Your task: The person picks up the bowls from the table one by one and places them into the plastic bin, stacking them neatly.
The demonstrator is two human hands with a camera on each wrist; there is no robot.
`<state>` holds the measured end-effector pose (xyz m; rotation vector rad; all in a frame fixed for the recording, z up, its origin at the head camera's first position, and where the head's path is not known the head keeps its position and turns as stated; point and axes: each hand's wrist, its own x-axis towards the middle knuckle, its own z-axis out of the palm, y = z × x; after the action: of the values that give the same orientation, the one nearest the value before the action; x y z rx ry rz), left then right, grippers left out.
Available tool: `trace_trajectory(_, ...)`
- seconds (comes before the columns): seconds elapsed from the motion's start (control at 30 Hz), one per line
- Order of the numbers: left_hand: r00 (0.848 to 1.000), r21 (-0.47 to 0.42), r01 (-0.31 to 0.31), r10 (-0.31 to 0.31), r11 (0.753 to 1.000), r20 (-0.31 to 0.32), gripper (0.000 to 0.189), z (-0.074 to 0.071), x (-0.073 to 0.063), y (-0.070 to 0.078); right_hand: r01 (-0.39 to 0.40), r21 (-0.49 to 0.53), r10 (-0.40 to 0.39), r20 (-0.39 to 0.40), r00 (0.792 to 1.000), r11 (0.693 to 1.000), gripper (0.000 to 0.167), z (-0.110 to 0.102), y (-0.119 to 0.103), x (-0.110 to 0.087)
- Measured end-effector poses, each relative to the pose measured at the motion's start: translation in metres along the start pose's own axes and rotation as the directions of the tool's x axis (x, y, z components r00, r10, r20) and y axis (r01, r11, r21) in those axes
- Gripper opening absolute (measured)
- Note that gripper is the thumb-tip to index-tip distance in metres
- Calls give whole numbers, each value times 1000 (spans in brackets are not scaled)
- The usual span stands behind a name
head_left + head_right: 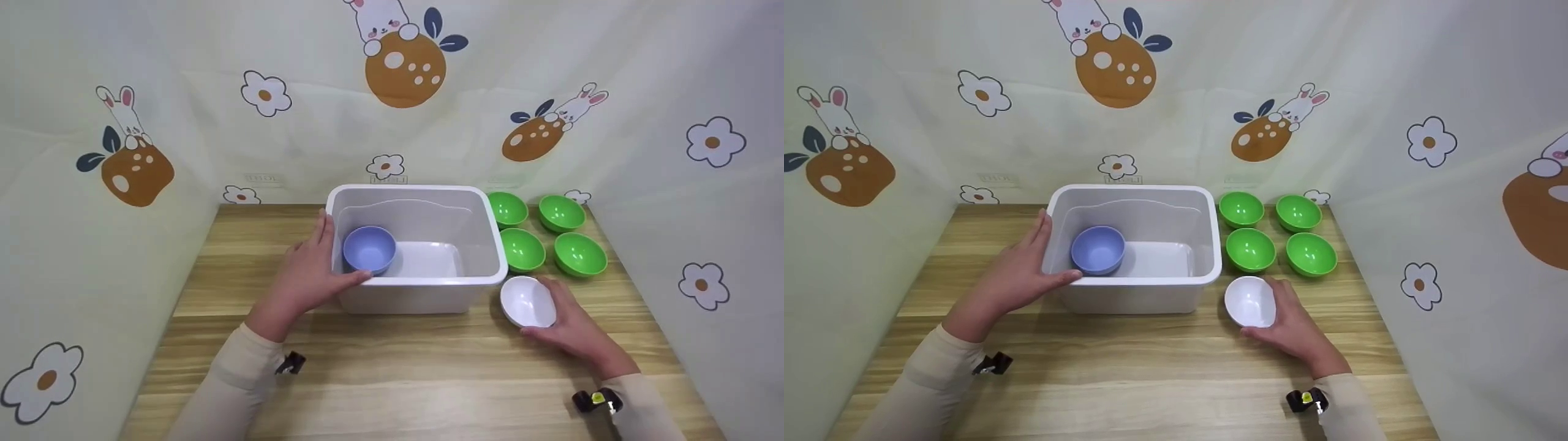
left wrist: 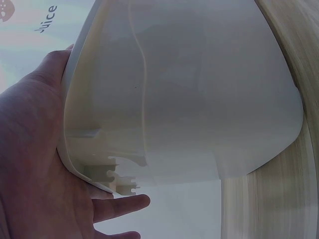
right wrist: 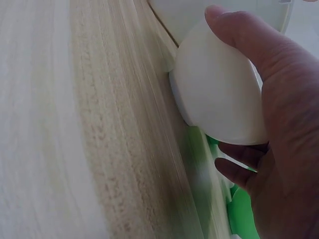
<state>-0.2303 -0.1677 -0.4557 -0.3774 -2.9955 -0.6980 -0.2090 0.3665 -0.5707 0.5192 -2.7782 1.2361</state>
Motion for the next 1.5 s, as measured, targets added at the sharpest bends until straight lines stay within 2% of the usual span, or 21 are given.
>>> trace_trajectory(0.17,1000,-5,1,-1,1000,-3,139,0,0,0,-15,33,14,6,1000,999,104,-2,-4,0)
trace_trajectory(0.33,1000,-11,5,-5,1000,4,140,0,1,0,-8,15,8,-4,1000,1000,101,-7,-11,3)
trace_trajectory(0.5,1000,-10,7,-7,1000,8,144,-1,1,0,11,-6,-11,-20,1000,1000,100,-18,-21,7)
trace_trajectory(0.77,1000,-34,17,-17,999,10,140,-1,0,2,39,-25,-41,-55,998,999,101,-38,-35,13)
trace_trajectory(1.03,1000,-28,13,-13,1000,13,149,0,1,-1,27,-18,-28,-76,997,999,100,-54,-46,25)
trace_trajectory(1.33,1000,-23,11,-11,1000,13,148,-1,1,-1,31,-16,-32,-100,994,999,100,-64,-62,40)
trace_trajectory(1.5,1000,-24,17,-16,1000,19,147,0,0,-1,24,18,-22,-97,995,1000,97,-68,-71,49)
